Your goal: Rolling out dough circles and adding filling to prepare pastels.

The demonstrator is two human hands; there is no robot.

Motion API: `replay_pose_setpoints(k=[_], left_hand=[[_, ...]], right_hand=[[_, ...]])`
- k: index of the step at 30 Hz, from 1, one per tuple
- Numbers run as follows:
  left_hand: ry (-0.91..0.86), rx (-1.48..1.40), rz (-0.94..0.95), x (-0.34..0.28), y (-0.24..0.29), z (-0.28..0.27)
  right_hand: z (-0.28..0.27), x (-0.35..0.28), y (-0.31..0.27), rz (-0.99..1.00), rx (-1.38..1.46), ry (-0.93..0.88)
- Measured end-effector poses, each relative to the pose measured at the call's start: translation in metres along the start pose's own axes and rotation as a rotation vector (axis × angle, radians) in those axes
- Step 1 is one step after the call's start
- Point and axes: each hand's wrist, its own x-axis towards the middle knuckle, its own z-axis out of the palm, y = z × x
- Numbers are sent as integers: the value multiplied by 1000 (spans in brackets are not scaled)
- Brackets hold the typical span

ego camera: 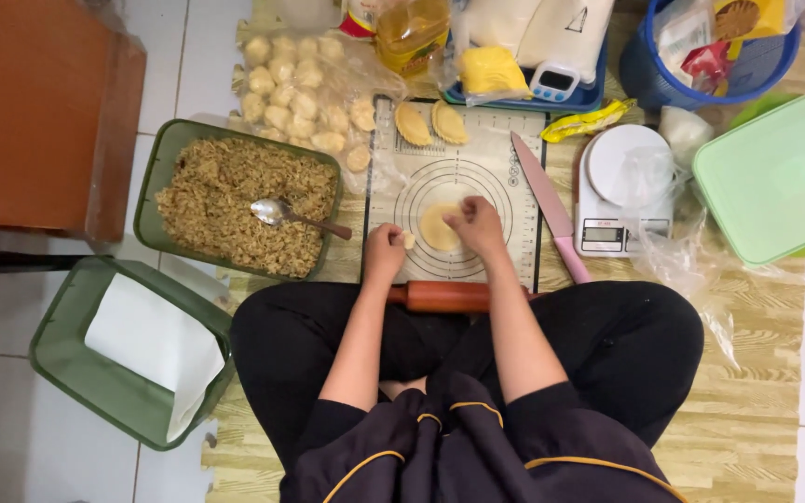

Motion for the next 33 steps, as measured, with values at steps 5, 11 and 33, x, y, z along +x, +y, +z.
replay_pose_setpoints(k=[5,11,33], left_hand=[[58,-34,12,4,-7,0],[135,-78,27,1,2,-2],[-243,392,347,-24,74,6]], right_hand=[[14,-14,-14,-89,-253,121],[1,-57,-60,-59,-251,-46],[-77,-79,-59,30,-346,-375]])
